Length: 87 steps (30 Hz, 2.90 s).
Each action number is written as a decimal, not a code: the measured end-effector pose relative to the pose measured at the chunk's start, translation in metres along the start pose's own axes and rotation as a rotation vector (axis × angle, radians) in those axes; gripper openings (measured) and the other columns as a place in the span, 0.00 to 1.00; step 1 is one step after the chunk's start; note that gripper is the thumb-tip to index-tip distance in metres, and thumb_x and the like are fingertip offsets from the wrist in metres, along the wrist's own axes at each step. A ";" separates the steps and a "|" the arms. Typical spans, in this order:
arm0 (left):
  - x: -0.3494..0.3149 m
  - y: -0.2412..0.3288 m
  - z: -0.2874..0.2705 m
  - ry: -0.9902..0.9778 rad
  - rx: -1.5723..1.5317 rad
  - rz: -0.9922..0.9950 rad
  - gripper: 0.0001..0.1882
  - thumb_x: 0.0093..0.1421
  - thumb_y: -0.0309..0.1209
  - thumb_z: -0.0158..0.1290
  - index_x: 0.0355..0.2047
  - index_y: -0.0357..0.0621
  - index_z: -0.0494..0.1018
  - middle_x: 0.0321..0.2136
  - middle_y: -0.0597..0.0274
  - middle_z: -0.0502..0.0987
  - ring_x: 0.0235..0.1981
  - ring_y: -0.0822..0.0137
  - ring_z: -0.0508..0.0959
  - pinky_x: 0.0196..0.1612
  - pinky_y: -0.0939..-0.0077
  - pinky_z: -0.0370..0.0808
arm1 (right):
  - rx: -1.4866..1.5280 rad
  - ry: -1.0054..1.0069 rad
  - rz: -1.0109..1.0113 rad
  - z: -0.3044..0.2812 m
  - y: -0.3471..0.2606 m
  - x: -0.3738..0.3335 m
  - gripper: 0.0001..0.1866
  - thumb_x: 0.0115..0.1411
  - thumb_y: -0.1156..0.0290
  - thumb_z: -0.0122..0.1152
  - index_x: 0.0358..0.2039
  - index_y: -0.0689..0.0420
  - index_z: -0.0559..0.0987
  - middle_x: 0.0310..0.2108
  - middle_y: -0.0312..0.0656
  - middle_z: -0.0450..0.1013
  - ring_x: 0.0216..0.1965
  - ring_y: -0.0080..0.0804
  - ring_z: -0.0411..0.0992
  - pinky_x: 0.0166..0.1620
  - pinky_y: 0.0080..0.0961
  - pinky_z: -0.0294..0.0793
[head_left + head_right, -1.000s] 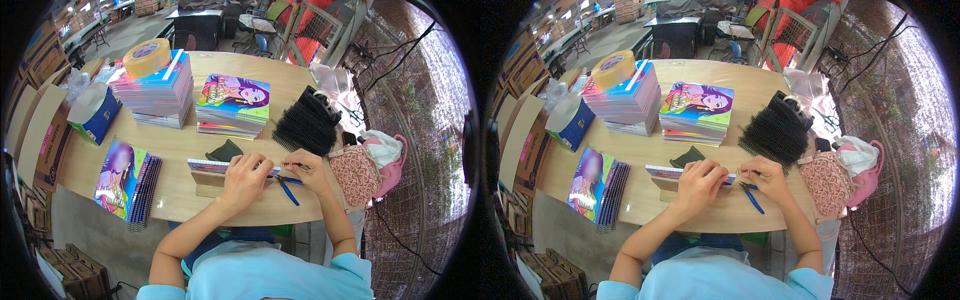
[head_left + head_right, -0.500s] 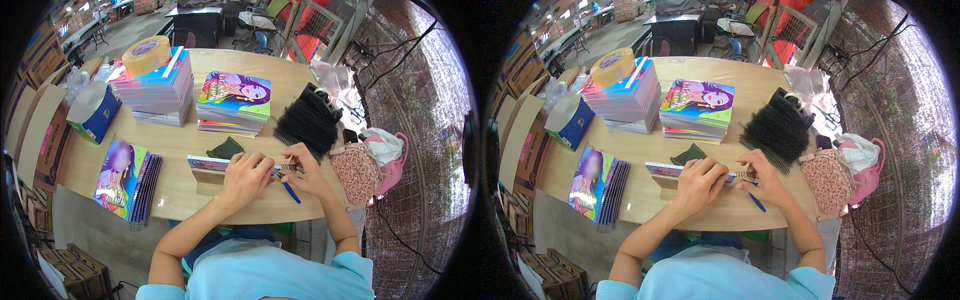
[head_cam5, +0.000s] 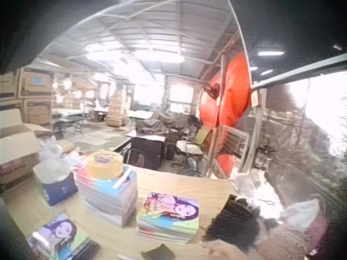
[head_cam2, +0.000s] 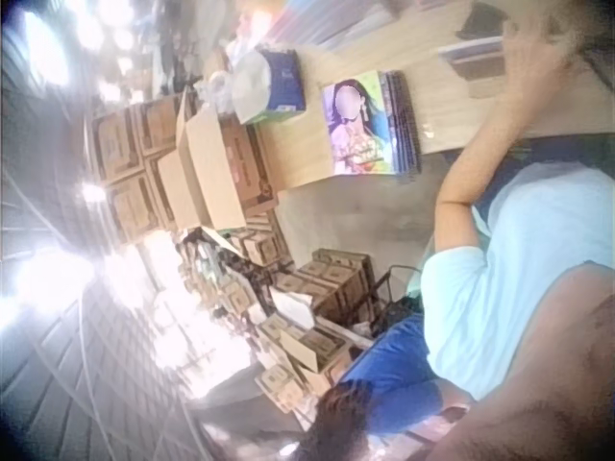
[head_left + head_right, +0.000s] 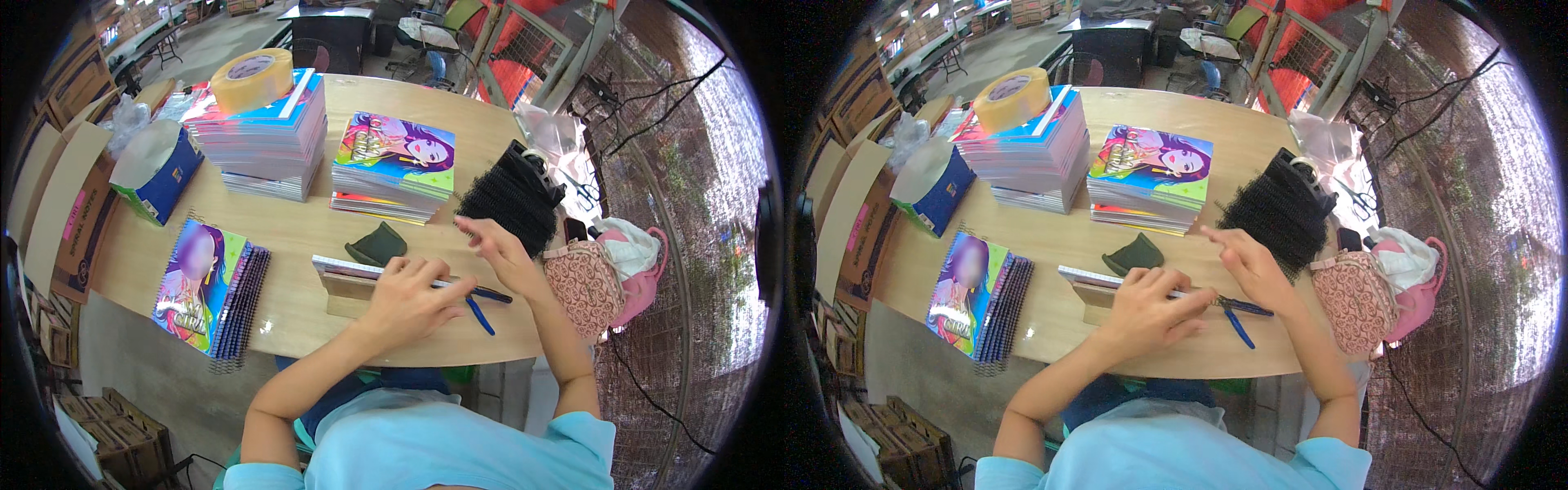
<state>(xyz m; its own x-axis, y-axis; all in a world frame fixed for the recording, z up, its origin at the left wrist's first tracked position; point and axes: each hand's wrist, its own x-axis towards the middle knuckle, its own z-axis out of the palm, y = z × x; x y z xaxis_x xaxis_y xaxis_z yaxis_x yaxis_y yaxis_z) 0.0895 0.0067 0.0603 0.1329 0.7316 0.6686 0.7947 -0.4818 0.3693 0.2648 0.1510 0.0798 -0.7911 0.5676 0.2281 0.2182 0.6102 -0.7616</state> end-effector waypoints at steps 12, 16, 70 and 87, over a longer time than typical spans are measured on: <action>0.002 -0.002 0.018 0.111 0.176 -0.061 0.11 0.52 0.42 0.60 0.36 0.58 0.77 0.38 0.70 0.74 0.38 0.67 0.74 0.47 0.60 0.63 | -0.610 -0.745 0.094 0.079 0.026 0.092 0.28 0.54 0.58 0.59 0.57 0.47 0.73 0.51 0.56 0.68 0.51 0.52 0.71 0.51 0.44 0.72; -0.012 -0.009 -0.004 0.173 0.252 -0.208 0.11 0.51 0.40 0.61 0.33 0.55 0.76 0.36 0.69 0.74 0.36 0.65 0.74 0.48 0.59 0.62 | -0.117 -0.537 0.114 -0.013 0.006 0.057 0.26 0.50 0.53 0.63 0.50 0.48 0.81 0.47 0.57 0.74 0.46 0.45 0.73 0.51 0.32 0.69; -0.048 -0.059 -0.005 0.385 -0.229 -0.525 0.34 0.40 0.35 0.73 0.41 0.39 0.63 0.37 0.56 0.65 0.35 0.61 0.70 0.34 0.69 0.71 | 0.183 -0.417 -0.006 0.027 0.020 0.061 0.35 0.53 0.43 0.56 0.46 0.65 0.80 0.45 0.51 0.73 0.47 0.42 0.71 0.52 0.33 0.67; -0.083 -0.099 -0.020 0.379 -0.643 -0.609 0.17 0.49 0.19 0.62 0.40 0.36 0.72 0.33 0.62 0.74 0.35 0.70 0.76 0.45 0.76 0.73 | 0.032 -0.558 -0.062 0.045 0.002 0.091 0.27 0.58 0.53 0.58 0.49 0.63 0.79 0.47 0.57 0.73 0.48 0.42 0.72 0.51 0.33 0.69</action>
<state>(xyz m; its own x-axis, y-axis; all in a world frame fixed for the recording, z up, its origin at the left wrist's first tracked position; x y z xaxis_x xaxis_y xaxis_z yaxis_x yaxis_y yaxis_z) -0.0121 -0.0162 -0.0191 -0.4846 0.7935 0.3681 0.1724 -0.3259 0.9296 0.1676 0.1791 0.0716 -0.9861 0.1479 -0.0760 0.1515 0.6110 -0.7770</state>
